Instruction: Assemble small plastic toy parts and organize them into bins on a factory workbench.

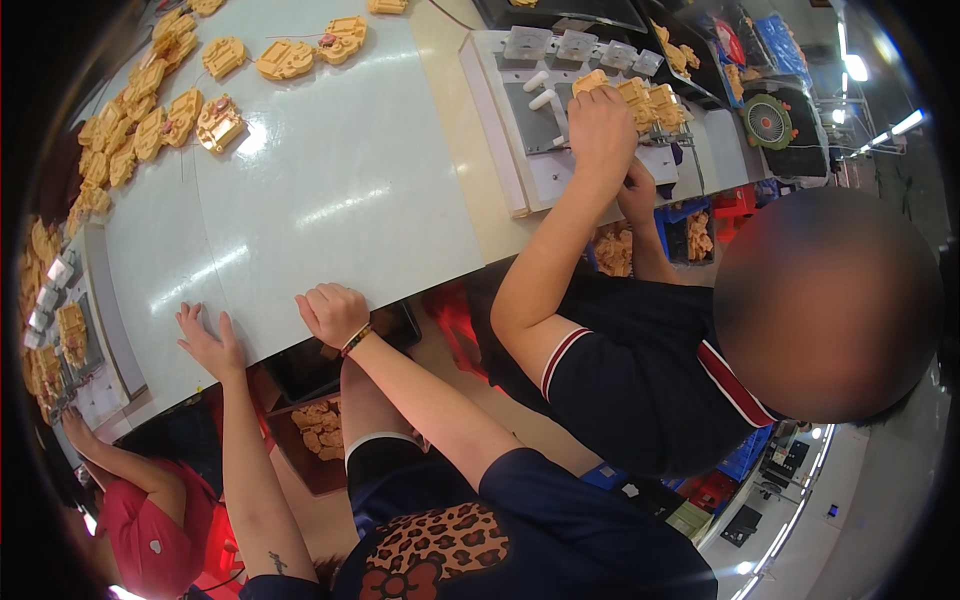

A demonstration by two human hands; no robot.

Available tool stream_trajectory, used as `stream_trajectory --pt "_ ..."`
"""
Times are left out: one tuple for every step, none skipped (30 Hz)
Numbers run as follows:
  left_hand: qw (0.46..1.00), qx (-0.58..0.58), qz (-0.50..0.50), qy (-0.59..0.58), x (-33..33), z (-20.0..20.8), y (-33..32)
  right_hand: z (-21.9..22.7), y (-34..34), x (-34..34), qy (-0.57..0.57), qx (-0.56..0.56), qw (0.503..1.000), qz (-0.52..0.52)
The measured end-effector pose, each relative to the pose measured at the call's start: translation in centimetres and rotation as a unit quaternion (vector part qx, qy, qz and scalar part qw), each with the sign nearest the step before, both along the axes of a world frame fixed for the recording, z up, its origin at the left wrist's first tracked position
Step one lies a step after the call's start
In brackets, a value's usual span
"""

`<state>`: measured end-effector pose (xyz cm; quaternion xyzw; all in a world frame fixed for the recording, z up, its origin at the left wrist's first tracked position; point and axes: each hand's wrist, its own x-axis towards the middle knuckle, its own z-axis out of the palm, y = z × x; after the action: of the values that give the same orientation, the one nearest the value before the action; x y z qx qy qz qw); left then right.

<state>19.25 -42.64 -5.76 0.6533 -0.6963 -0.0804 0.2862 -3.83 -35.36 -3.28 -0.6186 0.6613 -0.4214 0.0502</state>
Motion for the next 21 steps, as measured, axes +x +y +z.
stream_trajectory --pt "1.0 -0.003 -0.001 -0.001 0.04 -0.02 -0.01 0.04 0.02 0.03 0.0 0.0 1.0 0.0" --pt "1.0 -0.002 -0.001 -0.001 0.09 -0.03 0.03 0.08 0.04 0.07 0.0 0.004 1.0 0.0" --pt "1.0 -0.001 0.001 0.0 0.15 -0.05 0.09 0.13 0.06 0.13 -0.001 0.008 1.0 0.0" --pt "1.0 0.0 0.001 0.001 0.09 -0.07 0.02 0.07 0.05 0.09 0.0 0.007 1.0 -0.001" --pt "1.0 -0.001 0.001 0.002 0.03 -0.08 0.0 0.01 0.06 0.04 -0.001 0.005 1.0 -0.001" --pt "1.0 -0.001 0.0 0.003 -0.04 -0.11 0.04 -0.06 0.06 0.01 -0.002 0.004 1.0 -0.002" --pt "1.0 -0.001 0.001 0.004 0.01 -0.12 0.05 -0.01 -0.02 0.02 -0.002 0.003 1.0 -0.001" --pt "1.0 -0.002 0.001 0.004 0.07 -0.13 0.0 0.02 -0.11 0.01 -0.003 -0.013 1.0 -0.004" --pt "1.0 0.0 0.001 0.003 0.15 -0.14 -0.05 0.06 -0.19 0.02 -0.005 -0.029 1.0 -0.007" --pt "1.0 0.001 0.002 0.002 0.17 -0.11 -0.09 0.07 -0.22 0.05 -0.005 -0.03 1.0 -0.006" --pt "1.0 0.0 0.003 0.001 0.16 -0.1 -0.11 0.08 -0.23 0.1 -0.005 -0.029 1.0 -0.009" --pt "1.0 -0.001 0.003 0.002 0.12 -0.1 -0.13 0.09 -0.27 0.12 -0.006 -0.029 0.999 -0.011" --pt "1.0 -0.001 0.002 0.002 0.09 -0.06 -0.09 0.06 -0.21 0.14 -0.007 -0.029 0.999 -0.011" --pt "1.0 -0.001 0.002 0.001 0.02 -0.03 -0.11 0.04 -0.12 0.07 -0.004 -0.011 1.0 -0.008" --pt "1.0 -0.001 0.002 0.005 -0.1 -0.02 -0.18 0.02 -0.07 0.02 -0.001 0.008 1.0 -0.005" --pt "1.0 0.0 0.001 0.008 -0.14 -0.01 -0.17 0.04 -0.06 0.03 -0.002 0.008 1.0 -0.005" --pt "1.0 0.0 0.0 0.007 -0.17 0.02 -0.13 0.04 -0.12 0.01 -0.001 0.007 1.0 -0.007" --pt "1.0 0.001 0.001 0.006 -0.22 0.05 -0.1 0.07 -0.14 0.02 0.0 0.006 1.0 -0.009" --pt "1.0 0.0 0.002 0.004 -0.21 -0.04 -0.19 0.1 -0.15 0.03 0.0 0.005 1.0 -0.009" --pt "1.0 -0.001 0.002 0.005 -0.1 -0.07 -0.16 0.15 -0.1 0.07 -0.001 0.006 1.0 -0.007" --pt "1.0 0.003 0.002 0.001 0.1 -0.06 -0.01 0.19 -0.09 0.13 -0.002 0.008 1.0 -0.005"
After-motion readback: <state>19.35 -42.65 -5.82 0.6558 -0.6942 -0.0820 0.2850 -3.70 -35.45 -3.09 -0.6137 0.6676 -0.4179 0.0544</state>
